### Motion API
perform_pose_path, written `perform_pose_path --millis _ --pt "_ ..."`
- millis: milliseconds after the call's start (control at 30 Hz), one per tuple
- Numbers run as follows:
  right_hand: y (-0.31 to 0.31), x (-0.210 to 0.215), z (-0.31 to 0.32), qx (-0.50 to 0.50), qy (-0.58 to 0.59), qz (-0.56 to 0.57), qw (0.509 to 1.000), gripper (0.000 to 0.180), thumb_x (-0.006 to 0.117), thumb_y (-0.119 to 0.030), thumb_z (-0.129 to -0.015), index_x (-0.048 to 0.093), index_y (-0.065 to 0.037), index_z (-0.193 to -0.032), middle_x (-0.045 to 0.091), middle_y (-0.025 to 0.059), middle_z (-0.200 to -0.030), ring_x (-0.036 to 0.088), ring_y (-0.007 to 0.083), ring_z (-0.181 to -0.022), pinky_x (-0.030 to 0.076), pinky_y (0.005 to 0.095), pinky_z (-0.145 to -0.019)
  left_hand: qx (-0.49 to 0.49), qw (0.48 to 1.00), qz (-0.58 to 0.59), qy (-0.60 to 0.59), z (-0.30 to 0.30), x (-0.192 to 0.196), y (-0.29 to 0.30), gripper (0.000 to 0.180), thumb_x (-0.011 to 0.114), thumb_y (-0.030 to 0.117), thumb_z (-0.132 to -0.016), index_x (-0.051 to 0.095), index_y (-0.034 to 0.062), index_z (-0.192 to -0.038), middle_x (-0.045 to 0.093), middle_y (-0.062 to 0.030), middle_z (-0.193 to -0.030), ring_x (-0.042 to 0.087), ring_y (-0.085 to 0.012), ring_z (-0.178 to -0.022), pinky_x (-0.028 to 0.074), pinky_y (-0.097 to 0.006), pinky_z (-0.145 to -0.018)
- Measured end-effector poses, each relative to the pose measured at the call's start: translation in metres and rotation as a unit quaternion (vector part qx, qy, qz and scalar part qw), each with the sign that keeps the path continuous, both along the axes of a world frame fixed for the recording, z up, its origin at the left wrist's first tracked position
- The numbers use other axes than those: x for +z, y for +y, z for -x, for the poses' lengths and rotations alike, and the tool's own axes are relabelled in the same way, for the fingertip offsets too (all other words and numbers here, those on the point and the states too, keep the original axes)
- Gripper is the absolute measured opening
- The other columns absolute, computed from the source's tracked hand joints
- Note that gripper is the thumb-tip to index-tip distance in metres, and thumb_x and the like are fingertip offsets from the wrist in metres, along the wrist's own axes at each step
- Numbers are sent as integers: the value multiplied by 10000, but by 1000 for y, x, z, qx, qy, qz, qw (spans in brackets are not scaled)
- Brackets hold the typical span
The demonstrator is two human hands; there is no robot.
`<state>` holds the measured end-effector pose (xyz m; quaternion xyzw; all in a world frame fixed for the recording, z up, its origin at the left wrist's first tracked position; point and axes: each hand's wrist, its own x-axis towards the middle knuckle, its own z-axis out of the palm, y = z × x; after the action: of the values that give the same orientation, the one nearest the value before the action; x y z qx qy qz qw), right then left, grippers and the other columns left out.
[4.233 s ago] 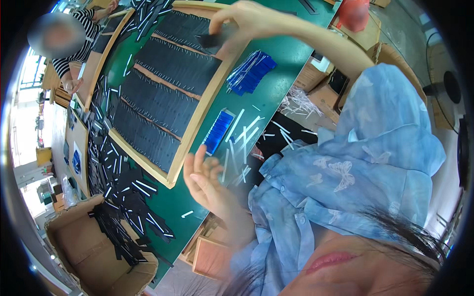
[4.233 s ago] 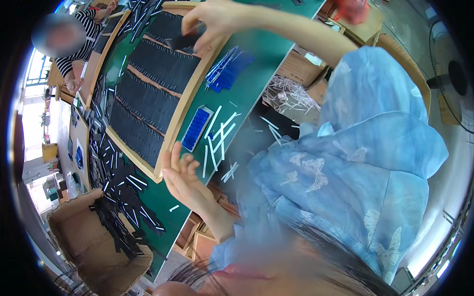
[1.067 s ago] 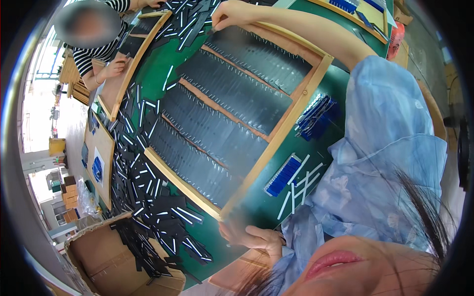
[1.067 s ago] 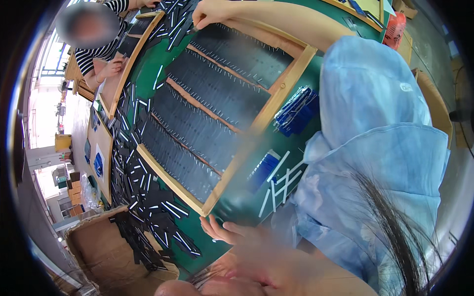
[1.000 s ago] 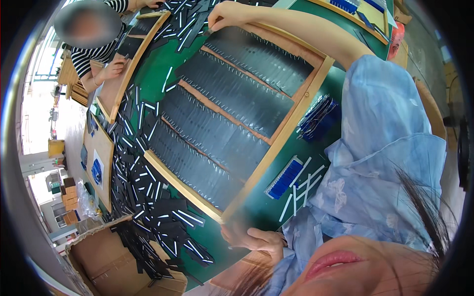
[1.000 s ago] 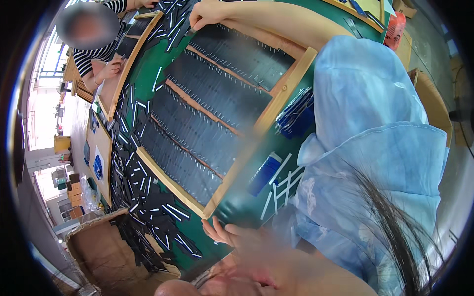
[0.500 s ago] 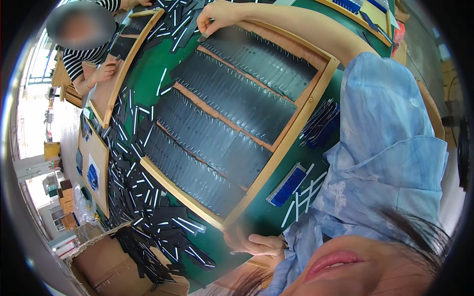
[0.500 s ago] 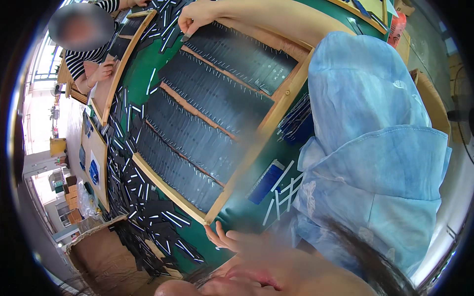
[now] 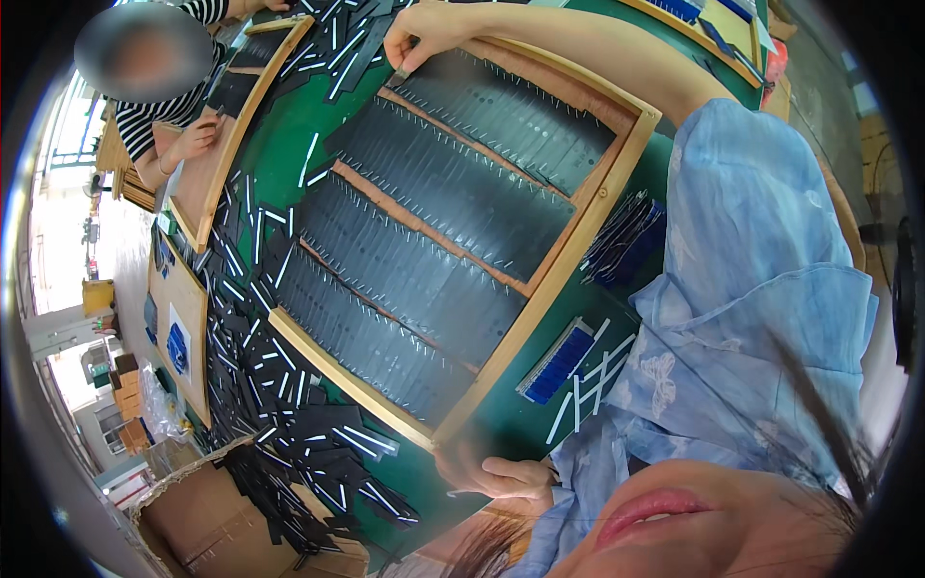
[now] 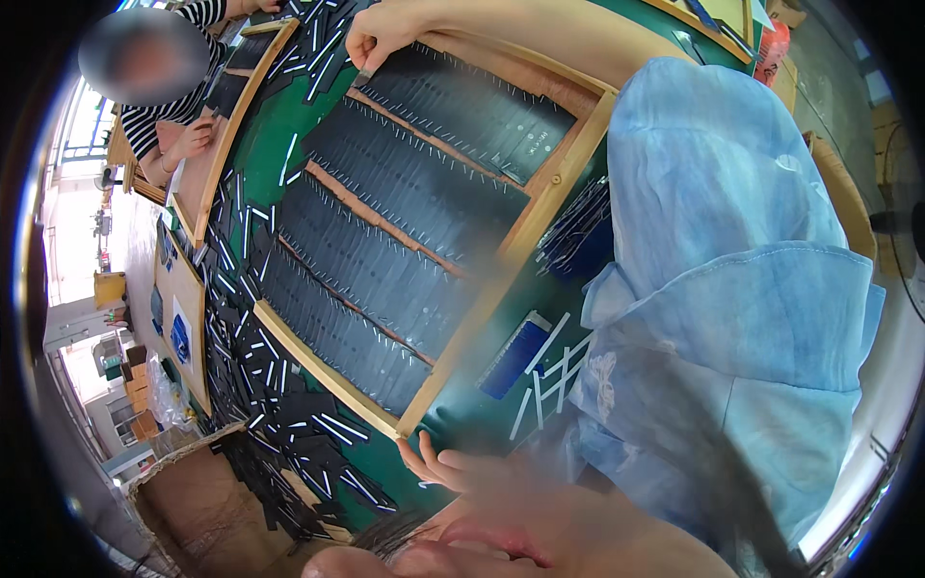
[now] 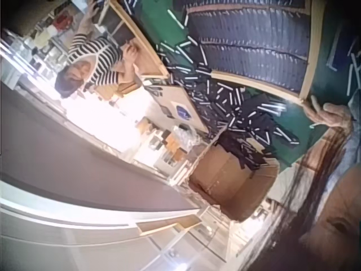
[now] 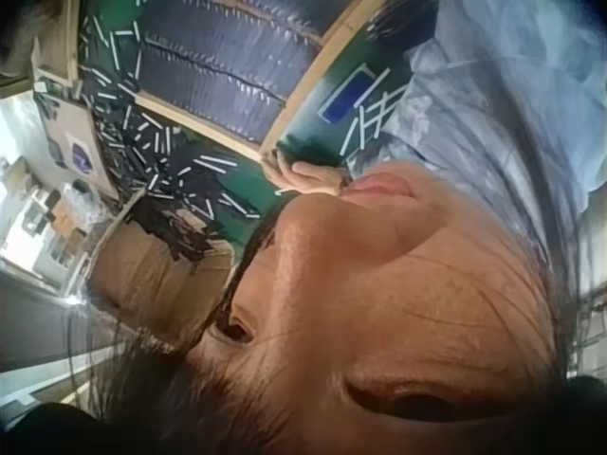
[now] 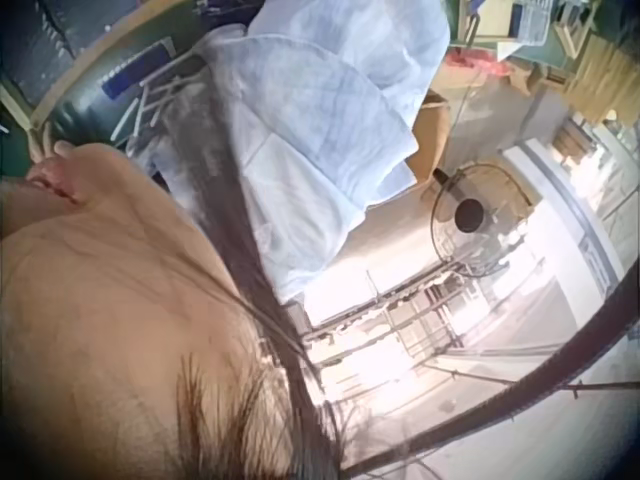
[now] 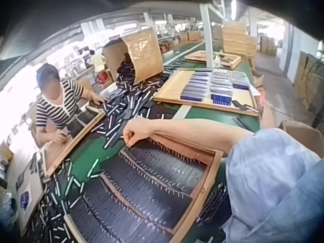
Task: Manually assembling and sorting transformer components by wrapping or fitting black cores with blue components and placing them in a tray.
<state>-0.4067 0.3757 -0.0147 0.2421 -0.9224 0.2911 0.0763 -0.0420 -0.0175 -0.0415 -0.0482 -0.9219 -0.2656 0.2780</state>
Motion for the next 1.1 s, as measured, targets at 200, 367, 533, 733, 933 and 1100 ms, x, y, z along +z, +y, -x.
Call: perform_pose_path --millis 200,367,533,733,933,1100 --pt "2 -2 -1 5 -11 -1 1000 167 738 -232 -698 708 -110 -808 690 26 -754 647 140 -681 489 273 -604 -10 999 -25 -17 2 9 8 413 282 192 -954 581 -66 -1076 559 -222 -1139 448 -393 -1115 308 -519 -972" --pt "1 1 -5 12 -15 3 1000 170 744 -232 -693 709 -113 -810 690 25 -750 647 138 -682 489 274 -607 -110 991 -22 76 5 0 -1 417 275 187 -958 574 -74 -1082 547 -242 -1142 434 -395 -1147 323 -520 -970" --pt "1 4 -12 24 -17 -8 1000 173 747 -237 -694 711 -119 -815 693 16 -755 651 136 -691 492 274 -617 -157 953 91 244 27 -24 -14 461 241 212 -957 557 -93 -1098 501 -279 -1184 415 -397 -1183 364 -498 -965" --pt "-2 4 -14 25 -18 -21 999 183 752 -242 -696 713 -125 -831 700 15 -779 657 137 -708 493 271 -626 -1 1000 9 -24 -4 -6 -7 482 237 235 -956 551 -97 -1108 459 -293 -1226 408 -395 -1191 372 -483 -971" --pt "2 7 -22 31 -48 -6 998 168 753 -217 -701 714 -120 -833 701 13 -782 657 136 -709 489 264 -627 4 994 -102 -39 -1 6 10 494 245 259 -955 549 -100 -1109 404 -287 -1278 402 -389 -1194 362 -464 -989" --pt "-2 9 -26 46 -51 -28 997 158 750 -206 -707 714 -117 -832 703 13 -791 655 133 -709 485 262 -621 29 998 -58 -23 -9 -12 -3 497 242 263 -959 551 -100 -1099 373 -282 -1305 401 -377 -1198 365 -457 -987"
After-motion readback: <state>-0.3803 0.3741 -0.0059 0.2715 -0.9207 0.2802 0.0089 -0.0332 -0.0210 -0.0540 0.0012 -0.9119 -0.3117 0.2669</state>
